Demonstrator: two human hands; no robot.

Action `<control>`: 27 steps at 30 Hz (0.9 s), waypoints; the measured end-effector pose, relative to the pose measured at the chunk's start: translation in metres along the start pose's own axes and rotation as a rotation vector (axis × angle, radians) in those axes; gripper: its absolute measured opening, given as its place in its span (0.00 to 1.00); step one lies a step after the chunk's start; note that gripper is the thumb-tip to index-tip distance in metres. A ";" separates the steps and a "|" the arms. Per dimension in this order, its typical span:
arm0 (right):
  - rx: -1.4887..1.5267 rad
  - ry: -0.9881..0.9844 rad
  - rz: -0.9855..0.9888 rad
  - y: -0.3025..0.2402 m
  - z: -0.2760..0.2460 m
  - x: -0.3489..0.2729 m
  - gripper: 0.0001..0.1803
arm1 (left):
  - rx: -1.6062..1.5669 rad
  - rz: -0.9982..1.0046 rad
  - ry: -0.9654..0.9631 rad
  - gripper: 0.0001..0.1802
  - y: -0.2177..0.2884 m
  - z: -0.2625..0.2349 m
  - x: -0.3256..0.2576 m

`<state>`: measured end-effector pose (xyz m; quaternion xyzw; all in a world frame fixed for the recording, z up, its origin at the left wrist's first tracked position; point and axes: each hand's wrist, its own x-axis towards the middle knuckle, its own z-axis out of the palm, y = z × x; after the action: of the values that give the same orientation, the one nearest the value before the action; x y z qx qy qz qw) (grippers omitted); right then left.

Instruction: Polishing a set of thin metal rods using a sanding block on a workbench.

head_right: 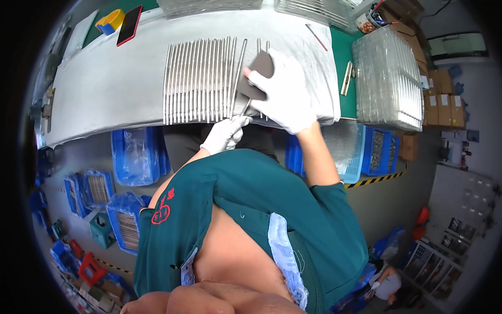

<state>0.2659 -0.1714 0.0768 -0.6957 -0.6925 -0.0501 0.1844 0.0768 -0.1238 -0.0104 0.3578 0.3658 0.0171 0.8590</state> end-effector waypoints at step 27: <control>-0.085 -0.067 -0.083 0.021 -0.018 -0.006 0.37 | -0.137 -0.037 -0.007 0.19 -0.001 0.000 0.001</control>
<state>0.2890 -0.1826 0.0872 -0.6749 -0.7237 -0.0637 0.1294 0.0774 -0.1245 -0.0111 0.2914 0.3673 0.0248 0.8830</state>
